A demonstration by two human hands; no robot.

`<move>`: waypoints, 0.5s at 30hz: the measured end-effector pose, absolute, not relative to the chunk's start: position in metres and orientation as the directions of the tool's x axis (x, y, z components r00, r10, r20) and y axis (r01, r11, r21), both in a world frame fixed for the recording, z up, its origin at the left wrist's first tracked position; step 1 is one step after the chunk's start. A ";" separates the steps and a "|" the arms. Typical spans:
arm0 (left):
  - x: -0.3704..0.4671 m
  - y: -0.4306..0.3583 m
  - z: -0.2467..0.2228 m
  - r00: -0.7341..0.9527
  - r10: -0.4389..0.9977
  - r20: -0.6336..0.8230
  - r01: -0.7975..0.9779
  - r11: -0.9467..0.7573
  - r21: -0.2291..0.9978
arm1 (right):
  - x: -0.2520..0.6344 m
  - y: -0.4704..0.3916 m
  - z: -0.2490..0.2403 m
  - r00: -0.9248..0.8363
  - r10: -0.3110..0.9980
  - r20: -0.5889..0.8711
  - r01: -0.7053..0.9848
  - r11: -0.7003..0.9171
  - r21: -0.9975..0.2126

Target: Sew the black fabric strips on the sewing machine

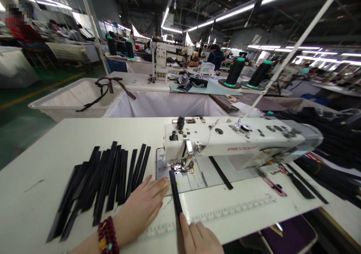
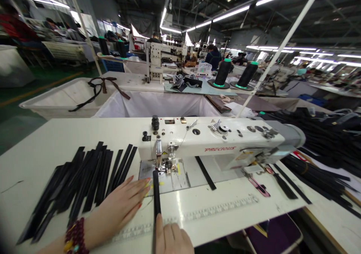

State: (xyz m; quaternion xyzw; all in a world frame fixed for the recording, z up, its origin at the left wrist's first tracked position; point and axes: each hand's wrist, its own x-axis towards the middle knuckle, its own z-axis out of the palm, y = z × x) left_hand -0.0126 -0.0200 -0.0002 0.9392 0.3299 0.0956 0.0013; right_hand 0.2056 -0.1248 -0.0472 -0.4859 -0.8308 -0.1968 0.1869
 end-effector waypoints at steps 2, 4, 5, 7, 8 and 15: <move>-0.001 -0.017 -0.009 0.747 0.636 0.194 0.639 -0.767 0.060 | 0.207 -0.114 -0.043 -0.463 0.737 0.493 0.874 0.473 0.113; 0.005 -0.011 -0.016 0.720 0.666 0.196 0.668 -0.741 0.068 | 0.206 -0.105 -0.041 -0.459 0.746 0.483 0.873 0.480 0.089; 0.007 -0.007 -0.019 0.712 0.676 0.190 0.676 -0.733 0.077 | 0.205 -0.100 -0.040 -0.453 0.752 0.479 0.875 0.477 0.081; 0.008 0.000 -0.021 0.703 0.688 0.179 0.684 -0.723 0.098 | 0.203 -0.092 -0.039 -0.445 0.749 0.490 0.876 0.477 0.067; 0.008 0.002 -0.021 0.701 0.691 0.176 0.685 -0.721 0.107 | 0.201 -0.089 -0.039 -0.442 0.740 0.507 0.875 0.481 0.060; 0.006 0.009 -0.015 0.718 0.682 0.135 0.674 -0.731 0.108 | 0.196 -0.080 -0.036 -0.407 0.688 0.601 0.867 0.498 0.018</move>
